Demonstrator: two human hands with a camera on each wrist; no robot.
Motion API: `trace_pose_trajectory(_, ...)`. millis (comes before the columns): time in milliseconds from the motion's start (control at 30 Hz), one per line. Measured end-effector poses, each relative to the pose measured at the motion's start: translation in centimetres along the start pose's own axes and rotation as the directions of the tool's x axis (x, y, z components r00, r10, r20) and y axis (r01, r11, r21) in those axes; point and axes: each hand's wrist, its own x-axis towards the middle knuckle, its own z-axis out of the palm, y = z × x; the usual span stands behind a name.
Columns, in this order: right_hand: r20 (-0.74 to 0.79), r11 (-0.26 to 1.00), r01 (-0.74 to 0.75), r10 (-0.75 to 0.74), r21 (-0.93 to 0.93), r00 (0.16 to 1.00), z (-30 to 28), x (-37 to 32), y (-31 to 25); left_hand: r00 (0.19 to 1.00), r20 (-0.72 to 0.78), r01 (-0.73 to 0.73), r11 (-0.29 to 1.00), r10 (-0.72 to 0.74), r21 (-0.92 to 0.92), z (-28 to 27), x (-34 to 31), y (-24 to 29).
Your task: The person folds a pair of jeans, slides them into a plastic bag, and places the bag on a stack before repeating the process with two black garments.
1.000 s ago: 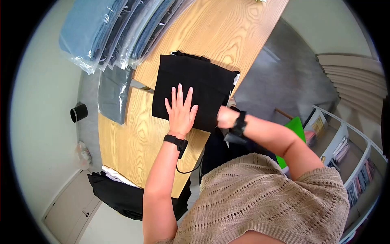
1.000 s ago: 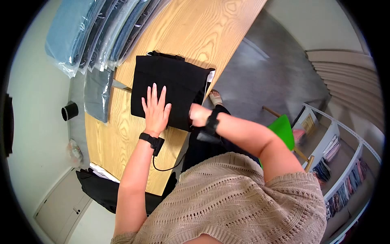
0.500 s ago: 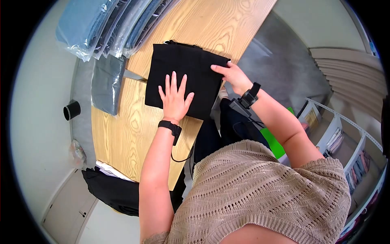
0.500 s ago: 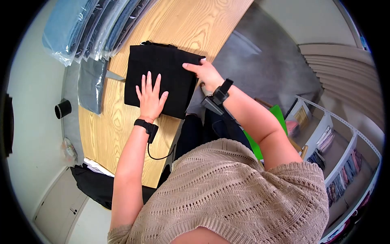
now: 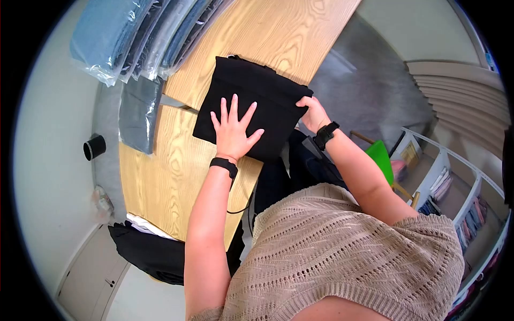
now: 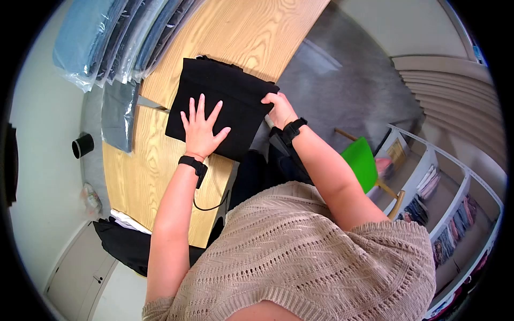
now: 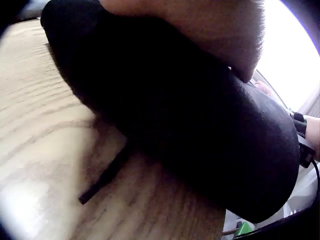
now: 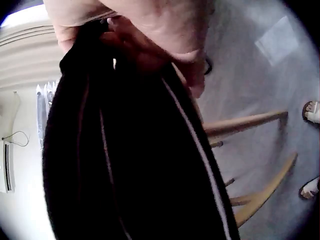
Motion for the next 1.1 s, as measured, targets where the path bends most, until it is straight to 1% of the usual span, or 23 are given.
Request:
trace_pose_trajectory(33, 0.041, 0.997, 0.028, -0.031, 0.068, 0.999, 0.7, -0.3, -0.4, 1.0, 0.015, -0.004, 1.0, 0.004, 0.007, -0.1, 0.2, 0.0)
trace_pose_trajectory(67, -0.038, 0.997, 0.011, -0.008, 0.072, 0.999, 0.3, 0.4, 0.0, 1.0, 0.013, -0.001, 1.0, 0.0, 0.013, -0.1, 0.3, 0.0)
trace_pose_trajectory(100, -0.028, 0.997, 0.016, -0.014, 0.075, 1.0, 0.6, 0.2, -0.4, 1.0, 0.018, 0.006, 1.0, -0.006, 0.009, -0.2, 0.4, 0.0)
trace_pose_trajectory(133, -0.095, 0.987, 0.067, -0.082, -0.147, 0.992, 0.9, -0.3, -0.7, 0.999, 0.034, 0.013, 1.0, -0.012, -0.007, -0.4, 0.3, 0.0)
trace_pose_trajectory(167, -0.144, 0.925, 0.105, -0.167, -0.366, 0.975, 1.2, -0.6, -1.0, 0.999, 0.045, 0.019, 1.0, -0.018, -0.024, -0.6, 0.4, -0.1)
trace_pose_trajectory(200, -0.228, 0.635, 0.145, -0.467, -0.758, 0.854, 0.9, -0.6, -0.2, 0.997, 0.07, 0.049, 0.997, -0.045, -0.059, -1.2, 0.6, 0.0)
trace_pose_trajectory(233, -0.051, 0.3, 0.263, -0.742, -0.917, 0.668, 2.8, -2.8, -1.0, 0.997, 0.059, 0.049, 0.997, -0.046, -0.053, -1.9, 1.1, -0.1)
trace_pose_trajectory(267, 0.176, 0.063, 0.382, -0.812, -0.922, 0.556, 3.9, -3.6, -1.6, 1.0, 0.025, 0.005, 0.999, -0.004, -0.041, -2.6, 1.6, -0.3)
trace_pose_trajectory(300, 0.396, -0.184, 0.462, -0.817, -0.867, 0.418, 4.6, -4.1, -2.0, 0.999, -0.005, -0.038, 0.999, 0.038, -0.03, -3.2, 2.1, -0.5)
trace_pose_trajectory(333, 0.565, -0.361, 0.447, -0.643, -0.819, 0.517, 5.0, -4.4, -2.0, 0.999, -0.003, -0.05, 0.999, 0.05, -0.005, -3.6, 2.9, -0.7)
trace_pose_trajectory(367, 0.65, -0.477, 0.445, -0.495, -0.758, 0.576, 4.9, -3.7, -1.6, 0.999, 0.016, -0.035, 0.999, 0.035, 0.008, -3.8, 3.8, -0.9)
trace_pose_trajectory(433, 0.644, -0.553, 0.392, -0.389, -0.735, 0.659, 4.1, -2.2, -0.5, 0.998, 0.053, 0.03, 1.0, -0.03, 0.003, -2.9, 5.4, -1.9)
trace_pose_trajectory(467, 0.647, -0.597, 0.36, -0.378, -0.717, 0.662, 3.5, -1.5, -0.2, 0.993, 0.111, 0.047, 0.999, -0.047, 0.001, -2.2, 5.8, -2.4)
trace_pose_trajectory(500, 0.653, -0.602, 0.363, -0.375, -0.711, 0.658, 3.4, -1.1, 0.0, 0.984, 0.17, 0.063, 0.998, -0.062, -0.001, -2.0, 6.2, -2.6)
trace_pose_trajectory(533, 0.646, -0.579, 0.37, -0.391, -0.726, 0.655, 3.3, -0.8, 0.3, 0.972, 0.218, 0.086, 0.996, -0.087, 0.011, -1.7, 6.6, -2.7)
trace_pose_trajectory(600, 0.644, -0.542, 0.396, -0.409, -0.741, 0.646, 2.9, -0.3, 0.5, 0.969, 0.233, 0.088, 0.996, -0.088, 0.009, -1.2, 7.1, -3.1)
trace_pose_trajectory(767, 0.648, -0.528, 0.425, -0.36, -0.735, 0.672, 3.2, -0.4, -0.3, 0.973, 0.213, 0.09, 0.996, -0.088, 0.003, -1.6, 7.4, -3.3)
trace_pose_trajectory(833, 0.669, -0.462, 0.521, -0.253, -0.718, 0.699, 3.2, -0.9, -2.2, 0.978, 0.183, 0.103, 0.994, -0.098, -0.02, -1.7, 6.9, -3.3)
trace_pose_trajectory(900, 0.713, -0.31, 0.664, -0.069, -0.68, 0.698, 2.0, 0.2, -4.7, 0.972, 0.177, 0.158, 0.987, -0.153, -0.014, -1.8, 6.1, -3.2)
trace_pose_trajectory(933, 0.685, -0.206, 0.66, -0.083, -0.722, 0.723, 1.8, 0.8, -6.2, 0.966, 0.173, 0.199, 0.98, -0.194, -0.012, -1.8, 5.7, -3.1)
trace_pose_trajectory(967, 0.68, -0.142, 0.665, -0.194, -0.733, 0.707, 1.7, 1.8, -8.1, 0.956, 0.171, 0.242, 0.97, -0.237, -0.01, -1.7, 5.2, -3.0)
trace_pose_trajectory(1033, 0.693, -0.23, 0.664, -0.389, -0.711, 0.607, 1.0, 4.7, -12.3, 0.924, 0.188, 0.336, 0.942, -0.332, 0.011, -1.7, 4.1, -2.9)
trace_pose_trajectory(1100, 0.666, -0.347, 0.575, -0.487, -0.741, 0.565, 0.7, 8.0, -16.9, 0.881, 0.164, 0.452, 0.892, -0.443, -0.016, -1.6, 3.2, -2.5)
